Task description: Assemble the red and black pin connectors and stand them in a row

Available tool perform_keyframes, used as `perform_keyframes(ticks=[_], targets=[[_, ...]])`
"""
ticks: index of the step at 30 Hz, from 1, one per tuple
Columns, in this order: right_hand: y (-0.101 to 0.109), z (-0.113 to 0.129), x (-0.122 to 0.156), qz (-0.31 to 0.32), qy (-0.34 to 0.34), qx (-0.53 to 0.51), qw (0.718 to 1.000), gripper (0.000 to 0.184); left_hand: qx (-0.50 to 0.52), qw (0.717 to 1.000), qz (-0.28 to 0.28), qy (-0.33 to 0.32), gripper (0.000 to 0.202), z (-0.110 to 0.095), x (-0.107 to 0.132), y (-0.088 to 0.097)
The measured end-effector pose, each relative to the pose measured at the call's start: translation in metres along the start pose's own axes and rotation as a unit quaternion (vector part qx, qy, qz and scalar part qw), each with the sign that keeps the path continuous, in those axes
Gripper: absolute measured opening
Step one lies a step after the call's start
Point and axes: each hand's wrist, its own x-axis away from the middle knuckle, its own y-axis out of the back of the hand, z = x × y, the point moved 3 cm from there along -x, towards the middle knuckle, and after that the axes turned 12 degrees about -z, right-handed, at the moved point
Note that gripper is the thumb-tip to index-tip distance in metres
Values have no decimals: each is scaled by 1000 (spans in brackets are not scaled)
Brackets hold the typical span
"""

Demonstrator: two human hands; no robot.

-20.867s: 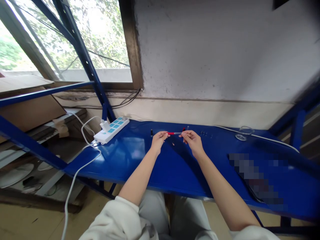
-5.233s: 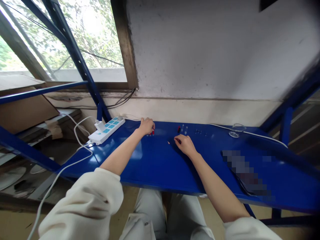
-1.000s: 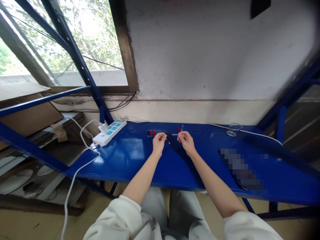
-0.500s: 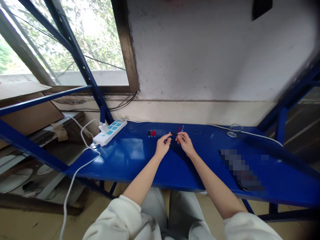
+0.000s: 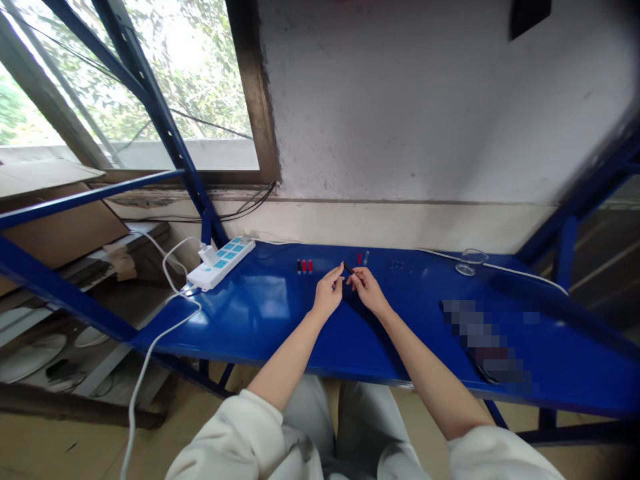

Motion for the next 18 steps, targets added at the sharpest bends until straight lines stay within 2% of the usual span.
perform_keyframes(ticks=[7, 11, 14, 18], targets=[[-1, -2, 1, 4, -15, 18, 1000, 22, -15, 1000, -10, -25, 37, -8, 1, 2], [1, -1, -3, -8, -7, 79, 997, 20, 1, 999, -31, -12, 32, -18, -2, 6], [-1, 0, -11, -38, 19, 129, 991, 19, -4, 996, -93, 9, 27, -19, -8, 18], [-21, -6, -22, 7, -48, 110, 993, 16, 4, 973, -217, 84, 20, -5, -18, 44]])
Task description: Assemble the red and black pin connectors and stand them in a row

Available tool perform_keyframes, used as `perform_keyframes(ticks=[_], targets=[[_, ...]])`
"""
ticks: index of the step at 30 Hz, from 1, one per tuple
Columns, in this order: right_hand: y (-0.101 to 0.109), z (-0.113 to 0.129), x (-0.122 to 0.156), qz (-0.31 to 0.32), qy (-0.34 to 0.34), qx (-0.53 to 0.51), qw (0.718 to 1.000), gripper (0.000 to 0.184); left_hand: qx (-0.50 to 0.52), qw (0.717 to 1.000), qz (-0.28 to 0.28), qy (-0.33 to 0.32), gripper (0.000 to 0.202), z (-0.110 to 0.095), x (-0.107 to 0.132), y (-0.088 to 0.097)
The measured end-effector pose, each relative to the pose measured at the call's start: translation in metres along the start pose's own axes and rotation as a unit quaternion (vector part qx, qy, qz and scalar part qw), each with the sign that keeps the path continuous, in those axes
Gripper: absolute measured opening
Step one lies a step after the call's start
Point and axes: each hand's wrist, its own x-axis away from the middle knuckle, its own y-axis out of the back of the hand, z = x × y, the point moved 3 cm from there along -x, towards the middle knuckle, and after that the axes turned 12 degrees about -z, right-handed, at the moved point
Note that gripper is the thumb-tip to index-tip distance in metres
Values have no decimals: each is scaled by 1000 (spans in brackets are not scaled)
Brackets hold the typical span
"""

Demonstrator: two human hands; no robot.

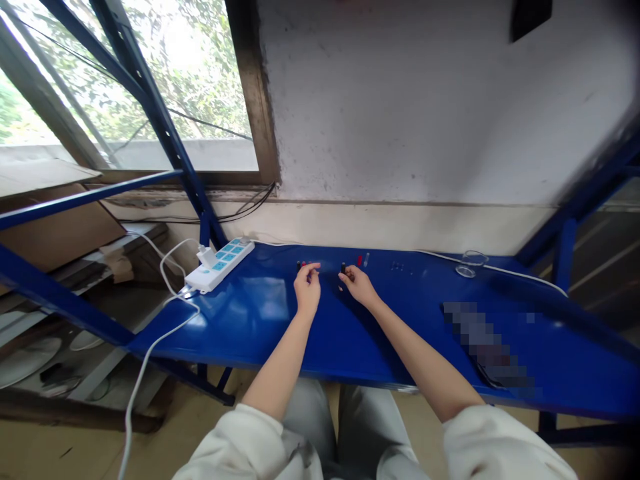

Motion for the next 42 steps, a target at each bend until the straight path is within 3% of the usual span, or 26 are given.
perform_keyframes(ticks=[4, 6, 14, 27, 30, 34, 38, 42], targets=[[-30, 5, -14, 29, 15, 87, 996, 10, 54, 988, -84, 121, 16, 15, -12, 15], [-43, 8, -20, 35, 34, 129, 990, 7, 59, 982, -98, 148, 16, 17, -13, 18], [-70, 5, -34, 79, 51, 250, 964, 9, 53, 984, -83, 145, 14, 12, -7, 15], [-80, 12, -41, 113, 5, 252, 961, 12, 55, 985, -77, 143, 13, 13, -6, 14], [-71, 15, -38, 118, 1, 242, 963, 19, 39, 990, -76, 113, 13, 9, -4, 16], [-34, 8, -34, 98, -20, 176, 979, 17, -5, 999, -25, -21, 14, -12, 6, 13], [22, -15, -33, 10, -16, 212, 977, 10, -36, 983, 103, -147, 19, -30, 21, -12], [57, -42, -31, -81, -79, 266, 957, 10, -123, 938, 247, -211, 40, -26, 28, -55]])
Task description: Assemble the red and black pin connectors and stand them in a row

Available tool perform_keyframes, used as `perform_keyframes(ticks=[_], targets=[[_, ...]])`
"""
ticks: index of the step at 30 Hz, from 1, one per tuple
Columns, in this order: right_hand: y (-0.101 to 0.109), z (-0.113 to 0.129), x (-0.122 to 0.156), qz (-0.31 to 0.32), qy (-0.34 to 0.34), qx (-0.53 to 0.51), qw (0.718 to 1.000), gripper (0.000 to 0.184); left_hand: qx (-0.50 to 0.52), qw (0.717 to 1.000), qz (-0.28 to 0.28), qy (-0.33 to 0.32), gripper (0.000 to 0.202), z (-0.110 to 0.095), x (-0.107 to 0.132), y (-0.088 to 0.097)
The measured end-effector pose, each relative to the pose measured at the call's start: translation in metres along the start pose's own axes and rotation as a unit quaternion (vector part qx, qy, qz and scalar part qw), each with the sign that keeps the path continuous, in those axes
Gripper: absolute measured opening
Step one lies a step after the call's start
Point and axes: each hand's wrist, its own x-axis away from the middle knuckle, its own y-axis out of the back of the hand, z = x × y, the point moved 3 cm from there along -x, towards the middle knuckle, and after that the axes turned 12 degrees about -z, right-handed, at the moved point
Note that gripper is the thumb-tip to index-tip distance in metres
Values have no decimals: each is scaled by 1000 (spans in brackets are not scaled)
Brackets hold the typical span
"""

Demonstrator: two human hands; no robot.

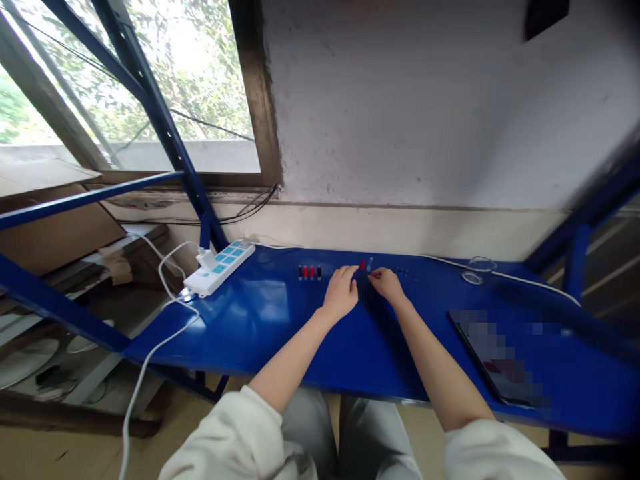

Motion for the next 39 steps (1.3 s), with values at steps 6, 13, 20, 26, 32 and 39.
perform_keyframes(ticks=[6, 13, 20, 26, 32, 39], targets=[[-4, -6, -1, -51, -11, 76, 996, 26, -172, 975, 126, 69, 67, 20, -21, -53], [-9, -1, -7, -37, -11, 94, 995, 28, -202, 967, 139, 63, 54, 33, -29, -75], [-14, 5, -7, -43, -31, 110, 993, 25, -239, 963, 122, 10, 24, 34, -35, -72], [-11, 14, -3, -55, -24, 117, 991, 17, -178, 982, 41, 50, 13, 37, -29, -50], [5, 29, 19, -15, 28, 44, 999, 12, 6, 990, -89, 107, 9, 30, -13, -3], [9, 51, 41, -11, 218, 33, 975, 10, 53, 984, -121, 117, 11, 29, 4, 22]])
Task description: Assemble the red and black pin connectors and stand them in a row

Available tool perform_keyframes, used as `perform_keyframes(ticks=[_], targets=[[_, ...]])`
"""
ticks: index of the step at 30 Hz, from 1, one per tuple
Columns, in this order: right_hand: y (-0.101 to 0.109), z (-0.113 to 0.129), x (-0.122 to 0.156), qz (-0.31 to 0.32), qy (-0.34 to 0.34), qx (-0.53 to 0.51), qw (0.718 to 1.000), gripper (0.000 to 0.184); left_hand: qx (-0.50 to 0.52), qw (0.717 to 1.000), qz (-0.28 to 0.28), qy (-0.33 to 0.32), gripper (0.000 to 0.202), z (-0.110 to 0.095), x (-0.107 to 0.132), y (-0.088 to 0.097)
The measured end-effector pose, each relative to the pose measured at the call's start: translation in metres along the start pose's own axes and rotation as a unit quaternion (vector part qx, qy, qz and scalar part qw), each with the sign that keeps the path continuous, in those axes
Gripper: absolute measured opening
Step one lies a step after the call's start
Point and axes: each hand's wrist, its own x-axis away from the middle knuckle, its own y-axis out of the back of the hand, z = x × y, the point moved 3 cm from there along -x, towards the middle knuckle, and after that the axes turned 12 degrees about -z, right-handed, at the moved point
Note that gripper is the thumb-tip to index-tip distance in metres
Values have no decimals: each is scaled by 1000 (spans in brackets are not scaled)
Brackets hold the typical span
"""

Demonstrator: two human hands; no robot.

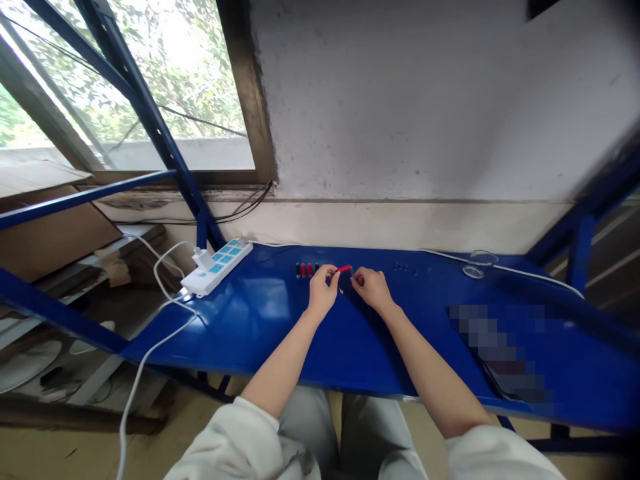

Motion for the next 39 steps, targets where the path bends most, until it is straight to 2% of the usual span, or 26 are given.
perform_keyframes(ticks=[10, 14, 18, 21, 23, 26, 29, 33, 39], targets=[[-1, 5, 2, -6, 108, 96, 989, 10, 17, 999, 6, -27, 14, 6, 1, 4], [0, 7, 2, -10, 117, 91, 989, 10, 18, 999, 27, -20, 13, 6, 2, 2], [-2, 12, 3, -8, 119, 56, 991, 9, 12, 997, 77, -7, 10, 7, 5, -2], [-7, 14, 4, 4, 100, 18, 995, 8, 12, 995, 97, -3, 10, 8, 7, -5], [-14, 14, 3, 11, 68, -28, 997, 8, 11, 997, 77, 0, 12, 8, 5, -3], [-27, 12, -3, 27, 0, -96, 995, 8, 14, 1000, 0, 20, 17, 6, 0, 6], [-40, 13, -13, 50, -33, -103, 993, 8, 21, 996, -63, 60, 22, 7, -6, 16], [-55, 21, -27, 56, -53, -80, 994, 8, 49, 988, -89, 117, 31, 11, -9, 20], [-69, 30, -31, 97, -69, -68, 991, 8, 91, 981, -108, 133, 33, 16, -10, 20]])
